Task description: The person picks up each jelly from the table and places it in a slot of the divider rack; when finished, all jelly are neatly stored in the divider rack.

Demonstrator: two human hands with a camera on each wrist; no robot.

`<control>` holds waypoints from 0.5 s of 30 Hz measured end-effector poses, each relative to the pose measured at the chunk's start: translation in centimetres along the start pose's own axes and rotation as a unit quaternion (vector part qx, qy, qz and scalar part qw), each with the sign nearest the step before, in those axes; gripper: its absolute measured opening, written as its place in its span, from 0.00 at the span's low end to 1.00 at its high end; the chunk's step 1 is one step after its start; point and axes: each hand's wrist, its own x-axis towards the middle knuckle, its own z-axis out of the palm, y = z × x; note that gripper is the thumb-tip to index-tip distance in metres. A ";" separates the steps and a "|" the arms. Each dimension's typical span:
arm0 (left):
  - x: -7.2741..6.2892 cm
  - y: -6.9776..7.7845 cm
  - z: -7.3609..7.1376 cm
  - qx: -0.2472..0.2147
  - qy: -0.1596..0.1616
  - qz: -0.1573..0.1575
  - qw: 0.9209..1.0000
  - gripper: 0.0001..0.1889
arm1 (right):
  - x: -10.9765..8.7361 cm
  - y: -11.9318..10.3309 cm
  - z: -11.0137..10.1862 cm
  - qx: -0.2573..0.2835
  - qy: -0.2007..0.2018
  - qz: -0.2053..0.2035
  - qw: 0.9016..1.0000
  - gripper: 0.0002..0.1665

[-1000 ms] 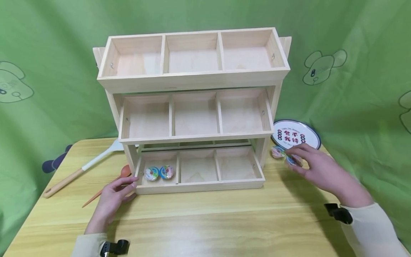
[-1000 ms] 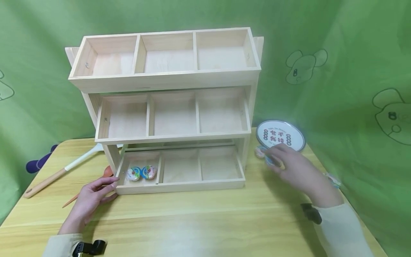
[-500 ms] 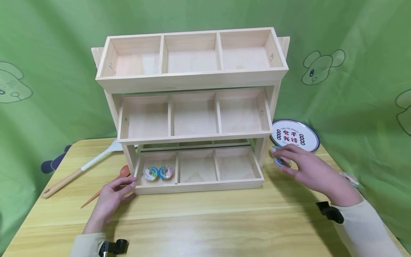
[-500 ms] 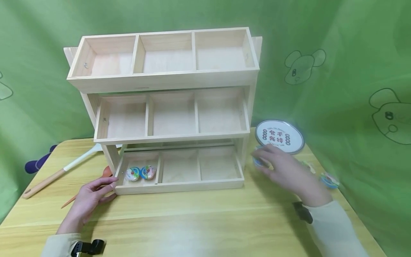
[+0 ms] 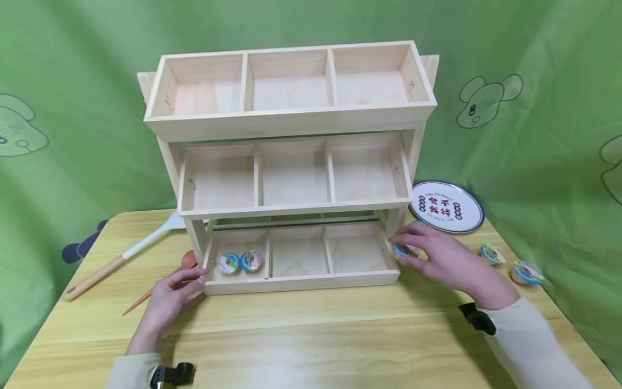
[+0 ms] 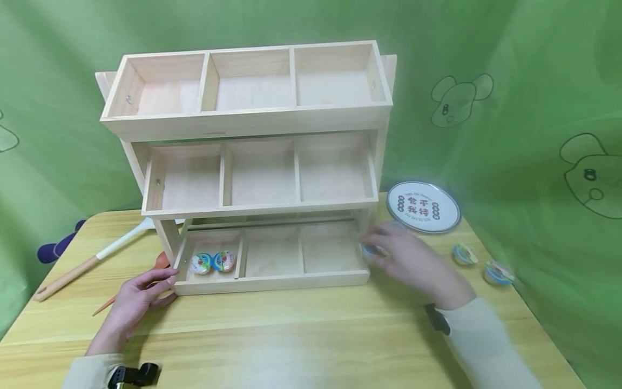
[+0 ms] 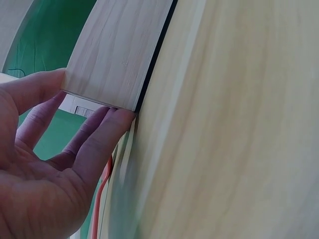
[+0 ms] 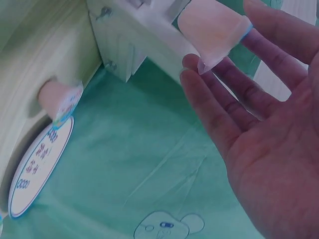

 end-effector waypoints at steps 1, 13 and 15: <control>0.0 0.0 0.0 -0.001 0.000 0.000 1.000 0.20 | 0.1 -0.1 0.1 0.001 0.000 -0.004 1.000 0.21; 0.1 -0.1 0.0 -0.019 0.001 -0.007 1.000 0.20 | 1.6 -1.8 1.0 0.015 -0.029 0.000 0.999 0.20; 0.1 -0.1 0.1 -0.019 0.003 -0.007 1.000 0.20 | 1.9 -1.9 1.1 0.017 -0.037 0.003 0.999 0.20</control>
